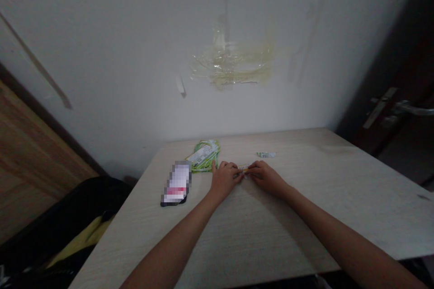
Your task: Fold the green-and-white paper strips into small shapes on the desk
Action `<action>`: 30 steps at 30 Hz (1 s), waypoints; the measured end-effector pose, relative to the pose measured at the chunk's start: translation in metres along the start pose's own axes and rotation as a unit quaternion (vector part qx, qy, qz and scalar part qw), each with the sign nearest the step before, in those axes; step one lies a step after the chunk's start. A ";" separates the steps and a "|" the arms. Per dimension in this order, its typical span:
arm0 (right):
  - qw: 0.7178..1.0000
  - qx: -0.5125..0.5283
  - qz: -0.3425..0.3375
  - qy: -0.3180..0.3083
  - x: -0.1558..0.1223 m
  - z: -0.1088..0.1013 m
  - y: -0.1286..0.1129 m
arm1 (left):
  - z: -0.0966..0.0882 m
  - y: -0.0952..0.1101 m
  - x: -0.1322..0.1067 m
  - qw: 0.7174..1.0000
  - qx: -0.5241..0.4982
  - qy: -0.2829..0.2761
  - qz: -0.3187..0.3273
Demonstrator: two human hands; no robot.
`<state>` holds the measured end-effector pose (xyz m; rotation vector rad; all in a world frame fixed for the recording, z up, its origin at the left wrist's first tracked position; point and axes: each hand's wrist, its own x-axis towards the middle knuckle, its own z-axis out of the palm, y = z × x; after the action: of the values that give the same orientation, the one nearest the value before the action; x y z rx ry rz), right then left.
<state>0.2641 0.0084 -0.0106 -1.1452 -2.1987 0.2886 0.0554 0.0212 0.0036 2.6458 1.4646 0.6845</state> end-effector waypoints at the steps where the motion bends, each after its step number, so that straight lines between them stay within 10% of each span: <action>1: 1.000 -0.001 -0.006 -0.006 0.000 -0.001 0.001 | 0.000 0.000 0.000 1.000 0.004 -0.002 -0.004; 30: 0.999 0.010 -0.034 -0.021 -0.006 -0.008 0.009 | -0.001 -0.002 -0.002 1.000 -0.003 0.003 0.004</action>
<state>0.2771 0.0083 -0.0107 -1.0611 -2.2617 0.3073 0.0529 0.0203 0.0030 2.6491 1.4524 0.6961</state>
